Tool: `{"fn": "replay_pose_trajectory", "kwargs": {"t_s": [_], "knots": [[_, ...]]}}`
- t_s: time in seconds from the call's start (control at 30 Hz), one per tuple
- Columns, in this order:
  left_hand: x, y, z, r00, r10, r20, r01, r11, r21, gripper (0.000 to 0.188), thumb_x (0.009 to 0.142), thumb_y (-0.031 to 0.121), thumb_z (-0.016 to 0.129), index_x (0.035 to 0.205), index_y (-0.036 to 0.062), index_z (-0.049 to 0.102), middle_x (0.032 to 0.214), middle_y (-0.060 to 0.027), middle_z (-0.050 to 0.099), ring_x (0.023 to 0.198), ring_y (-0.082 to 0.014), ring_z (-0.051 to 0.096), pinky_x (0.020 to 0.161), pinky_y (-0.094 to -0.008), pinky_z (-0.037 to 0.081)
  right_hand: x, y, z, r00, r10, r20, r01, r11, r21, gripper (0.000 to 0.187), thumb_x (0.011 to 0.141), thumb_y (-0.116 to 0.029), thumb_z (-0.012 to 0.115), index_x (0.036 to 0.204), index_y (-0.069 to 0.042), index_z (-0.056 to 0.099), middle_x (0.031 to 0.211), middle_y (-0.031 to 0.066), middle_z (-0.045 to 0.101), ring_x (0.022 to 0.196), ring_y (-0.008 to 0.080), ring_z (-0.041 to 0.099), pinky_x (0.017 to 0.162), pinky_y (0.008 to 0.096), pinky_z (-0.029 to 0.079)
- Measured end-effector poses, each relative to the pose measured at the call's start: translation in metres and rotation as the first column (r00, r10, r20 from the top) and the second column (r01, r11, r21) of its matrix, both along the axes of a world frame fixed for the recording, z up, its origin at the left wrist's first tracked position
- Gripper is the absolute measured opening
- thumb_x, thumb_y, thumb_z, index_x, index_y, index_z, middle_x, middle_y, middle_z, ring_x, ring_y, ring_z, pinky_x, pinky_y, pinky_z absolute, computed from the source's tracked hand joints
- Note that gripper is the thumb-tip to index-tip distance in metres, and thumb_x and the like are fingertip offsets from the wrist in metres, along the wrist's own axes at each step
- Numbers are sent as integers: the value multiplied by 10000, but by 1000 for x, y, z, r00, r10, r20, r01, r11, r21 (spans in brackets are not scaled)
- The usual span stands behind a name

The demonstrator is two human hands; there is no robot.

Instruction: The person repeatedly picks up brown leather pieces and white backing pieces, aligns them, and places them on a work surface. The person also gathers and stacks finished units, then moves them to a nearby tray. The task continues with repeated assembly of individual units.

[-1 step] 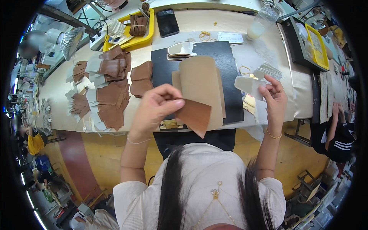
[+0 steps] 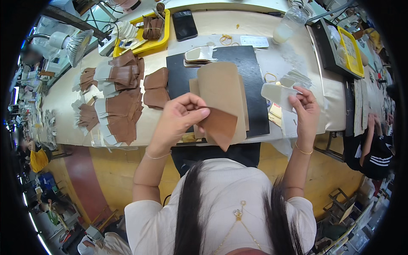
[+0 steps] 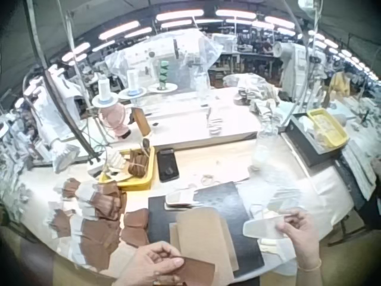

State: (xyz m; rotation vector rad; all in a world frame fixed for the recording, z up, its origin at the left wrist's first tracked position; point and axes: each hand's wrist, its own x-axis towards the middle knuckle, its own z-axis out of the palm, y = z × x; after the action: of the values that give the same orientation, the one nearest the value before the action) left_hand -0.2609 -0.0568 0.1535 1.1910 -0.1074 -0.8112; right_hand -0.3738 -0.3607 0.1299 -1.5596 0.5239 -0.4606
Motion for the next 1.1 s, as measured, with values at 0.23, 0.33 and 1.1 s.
{"fn": "replay_pose_trajectory", "kwargs": {"t_s": [0.23, 0.33, 1.1], "knots": [[-11, -10, -20, 979, -112, -170, 142, 973, 181, 198, 914, 178, 618, 870, -11, 578, 699, -98, 643, 534, -130, 621, 476, -205, 496, -8, 27, 22, 989, 146, -10, -142, 974, 179, 170, 810, -67, 726, 903, -6, 597, 753, 9, 618, 643, 31, 535, 579, 169, 423], [-8, -7, -24, 985, -120, -121, 137, 979, 149, 298, 945, 267, 570, 876, -22, 595, 709, -122, 652, 562, -155, 649, 488, -210, 514, 3, 48, 19, 945, 316, -81, -287, 923, 255, 177, 807, -82, 732, 886, -5, 593, 738, 8, 614, 603, 24, 523, 535, 163, 409], [-6, -4, -20, 980, -132, -149, 158, 972, 175, 267, 929, 228, 584, 870, -31, 613, 725, -134, 671, 606, -175, 675, 526, -219, 540, 24, 81, 13, 842, 500, -204, -432, 850, 301, 164, 840, -98, 697, 866, 4, 571, 739, 0, 596, 622, 13, 532, 536, 163, 421]]}}
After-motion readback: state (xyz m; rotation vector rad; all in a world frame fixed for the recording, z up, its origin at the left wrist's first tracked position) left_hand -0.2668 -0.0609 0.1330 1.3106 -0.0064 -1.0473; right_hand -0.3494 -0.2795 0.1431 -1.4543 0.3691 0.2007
